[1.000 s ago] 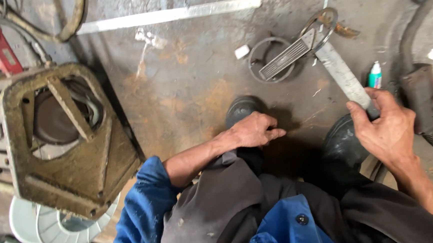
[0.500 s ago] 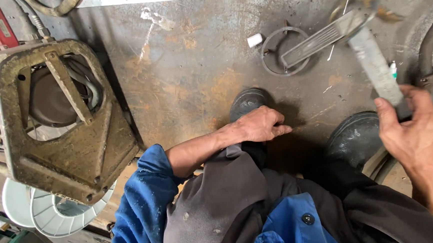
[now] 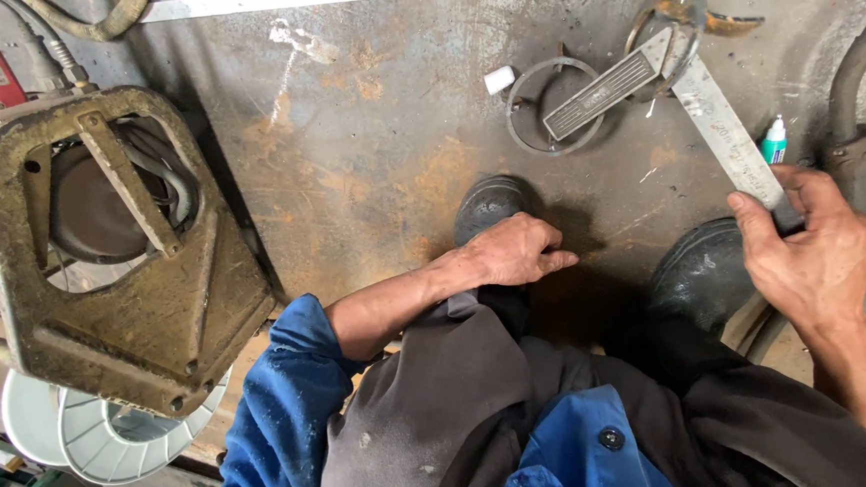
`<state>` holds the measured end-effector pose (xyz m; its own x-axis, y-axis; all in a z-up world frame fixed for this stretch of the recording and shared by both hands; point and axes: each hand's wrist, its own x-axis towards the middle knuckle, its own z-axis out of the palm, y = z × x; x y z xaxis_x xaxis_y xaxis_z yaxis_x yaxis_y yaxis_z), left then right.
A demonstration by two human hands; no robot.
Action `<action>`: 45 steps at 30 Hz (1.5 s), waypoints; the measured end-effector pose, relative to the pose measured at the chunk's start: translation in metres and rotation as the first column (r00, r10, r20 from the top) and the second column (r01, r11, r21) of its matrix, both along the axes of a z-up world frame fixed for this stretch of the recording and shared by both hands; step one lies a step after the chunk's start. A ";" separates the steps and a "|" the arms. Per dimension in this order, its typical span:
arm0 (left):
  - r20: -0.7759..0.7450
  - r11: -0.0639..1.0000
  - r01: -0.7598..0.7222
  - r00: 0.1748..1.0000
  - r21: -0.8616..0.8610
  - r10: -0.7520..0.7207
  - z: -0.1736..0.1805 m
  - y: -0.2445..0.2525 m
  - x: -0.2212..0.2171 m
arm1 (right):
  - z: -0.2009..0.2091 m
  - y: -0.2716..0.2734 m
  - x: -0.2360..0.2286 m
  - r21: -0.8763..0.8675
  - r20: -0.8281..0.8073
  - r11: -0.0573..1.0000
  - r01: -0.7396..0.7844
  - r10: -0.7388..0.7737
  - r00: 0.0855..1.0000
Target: Welding a circular metal frame onto a flat metal surface and measuring alignments using a square ruler.
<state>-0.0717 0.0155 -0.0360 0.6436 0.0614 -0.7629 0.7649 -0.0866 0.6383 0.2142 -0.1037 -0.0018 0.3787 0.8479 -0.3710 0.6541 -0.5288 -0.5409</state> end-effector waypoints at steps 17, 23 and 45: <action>-0.008 1.000 0.009 1.000 0.022 -0.008 0.005 0.004 0.006 | 0.033 0.001 0.049 -0.021 0.152 1.000 0.009 -0.005 0.988; -0.034 1.000 0.029 0.999 0.002 -0.029 0.006 0.005 0.005 | -0.030 -0.022 0.061 -0.074 -0.160 0.988 0.132 -0.143 0.977; -0.063 0.999 0.034 0.997 -0.007 -0.034 0.006 0.004 0.009 | -0.041 -0.048 0.048 -0.275 -0.434 0.859 0.432 -0.511 0.742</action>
